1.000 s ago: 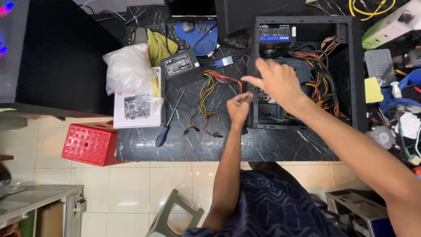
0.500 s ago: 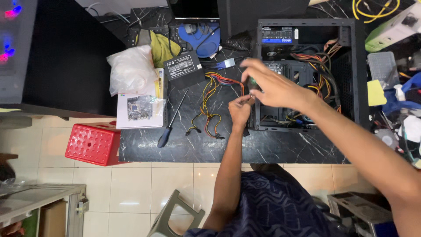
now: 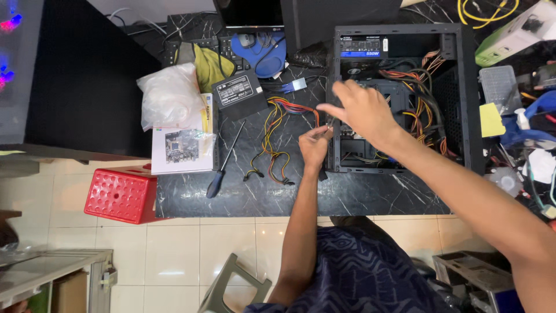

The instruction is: The person works inside an open computer case, using a screwdriver to tighten screws on a graphics card and adjusting internal cables. They briefly move around the cluttered workspace to retrieve tools before returning to secure the components.

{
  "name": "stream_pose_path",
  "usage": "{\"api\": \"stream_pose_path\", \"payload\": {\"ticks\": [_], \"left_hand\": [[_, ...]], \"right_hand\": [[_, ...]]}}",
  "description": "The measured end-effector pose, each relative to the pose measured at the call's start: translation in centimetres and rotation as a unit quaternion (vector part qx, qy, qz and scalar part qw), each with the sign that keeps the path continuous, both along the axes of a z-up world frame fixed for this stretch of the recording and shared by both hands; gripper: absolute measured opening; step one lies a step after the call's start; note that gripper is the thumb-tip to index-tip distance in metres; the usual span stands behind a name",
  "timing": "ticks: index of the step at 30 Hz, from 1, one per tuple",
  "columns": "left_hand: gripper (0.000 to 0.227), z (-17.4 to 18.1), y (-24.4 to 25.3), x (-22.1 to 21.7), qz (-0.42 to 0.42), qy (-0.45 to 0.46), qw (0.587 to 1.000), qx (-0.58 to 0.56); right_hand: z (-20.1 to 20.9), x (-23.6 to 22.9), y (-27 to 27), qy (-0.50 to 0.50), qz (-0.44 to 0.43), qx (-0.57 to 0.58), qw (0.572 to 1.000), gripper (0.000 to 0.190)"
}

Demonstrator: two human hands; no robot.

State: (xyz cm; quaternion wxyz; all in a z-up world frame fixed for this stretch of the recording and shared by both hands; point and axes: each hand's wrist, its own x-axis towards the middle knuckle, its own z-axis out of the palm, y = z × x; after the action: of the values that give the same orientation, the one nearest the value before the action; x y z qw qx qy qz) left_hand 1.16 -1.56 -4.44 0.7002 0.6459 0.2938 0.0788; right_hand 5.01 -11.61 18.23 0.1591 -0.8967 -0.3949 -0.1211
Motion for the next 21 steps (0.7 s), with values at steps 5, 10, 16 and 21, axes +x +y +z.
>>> {"api": "stream_pose_path", "payload": {"ticks": [5, 10, 16, 21], "left_hand": [[0.025, -1.5, -0.5, 0.4, 0.006, -0.014, 0.999, -0.029], [0.024, -0.6, -0.2, 0.6, 0.009, -0.008, 1.000, -0.021], [0.023, -0.6, 0.0, -0.1, 0.001, 0.001, 1.000, -0.011], [0.025, -0.2, 0.2, -0.1, -0.001, 0.006, 1.000, -0.021]], "right_hand": [[3.5, -1.9, 0.6, 0.184, 0.078, 0.050, 0.979, 0.035], [-1.2, 0.3, 0.9, -0.002, -0.054, -0.025, 0.998, 0.030], [2.4, -0.9, 1.0, 0.183, 0.020, 0.012, 0.983, 0.035], [1.7, -1.4, 0.9, -0.071, -0.121, -0.125, 0.982, 0.051]]}}
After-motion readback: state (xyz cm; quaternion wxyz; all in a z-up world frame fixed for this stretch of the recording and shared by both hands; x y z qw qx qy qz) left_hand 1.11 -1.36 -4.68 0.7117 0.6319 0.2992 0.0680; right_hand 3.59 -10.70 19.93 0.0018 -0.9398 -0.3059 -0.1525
